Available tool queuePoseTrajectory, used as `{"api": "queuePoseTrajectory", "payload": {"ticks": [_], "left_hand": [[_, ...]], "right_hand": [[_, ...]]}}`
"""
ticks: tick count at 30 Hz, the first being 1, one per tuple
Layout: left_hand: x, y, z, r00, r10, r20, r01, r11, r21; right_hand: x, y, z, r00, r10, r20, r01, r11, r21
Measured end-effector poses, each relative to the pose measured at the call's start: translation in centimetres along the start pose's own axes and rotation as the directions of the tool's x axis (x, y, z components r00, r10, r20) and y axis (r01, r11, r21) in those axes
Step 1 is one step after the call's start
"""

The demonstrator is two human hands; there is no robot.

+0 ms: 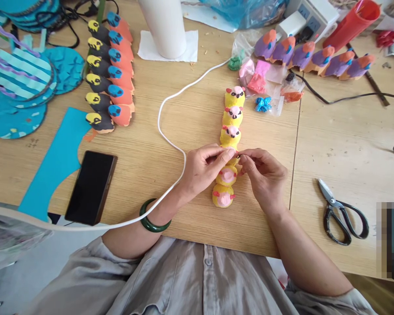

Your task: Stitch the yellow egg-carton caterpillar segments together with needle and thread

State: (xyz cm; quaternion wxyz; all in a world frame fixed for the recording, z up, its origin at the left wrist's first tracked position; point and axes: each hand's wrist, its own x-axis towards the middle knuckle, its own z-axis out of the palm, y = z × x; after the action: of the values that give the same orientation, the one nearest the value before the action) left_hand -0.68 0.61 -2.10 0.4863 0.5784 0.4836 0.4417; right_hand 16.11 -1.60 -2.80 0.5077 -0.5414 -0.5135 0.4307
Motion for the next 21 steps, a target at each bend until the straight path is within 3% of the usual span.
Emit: {"api": "queuePoseTrajectory", "payload": {"ticks": [10,16,21], "left_hand": [[0.16,-0.18,0.06,0.999,-0.007,0.039,0.009,0.999,-0.054],[0.14,-0.36,0.16,1.000,0.011,0.019,-0.010,0.998,-0.063],[0.03,-0.48,0.18,1.000,0.013,-0.005,-0.013,0.999,-0.036]], "right_hand": [[0.03,0.10,-0.06,0.999,-0.031,0.034,0.031,0.999,0.023],[-0.13,0.12,-0.32,0.996,-0.073,0.043,0.076,0.994,-0.074],[-0.20,-0.26,-0.56,0.985,-0.120,0.127,0.133,0.987,-0.094]]}}
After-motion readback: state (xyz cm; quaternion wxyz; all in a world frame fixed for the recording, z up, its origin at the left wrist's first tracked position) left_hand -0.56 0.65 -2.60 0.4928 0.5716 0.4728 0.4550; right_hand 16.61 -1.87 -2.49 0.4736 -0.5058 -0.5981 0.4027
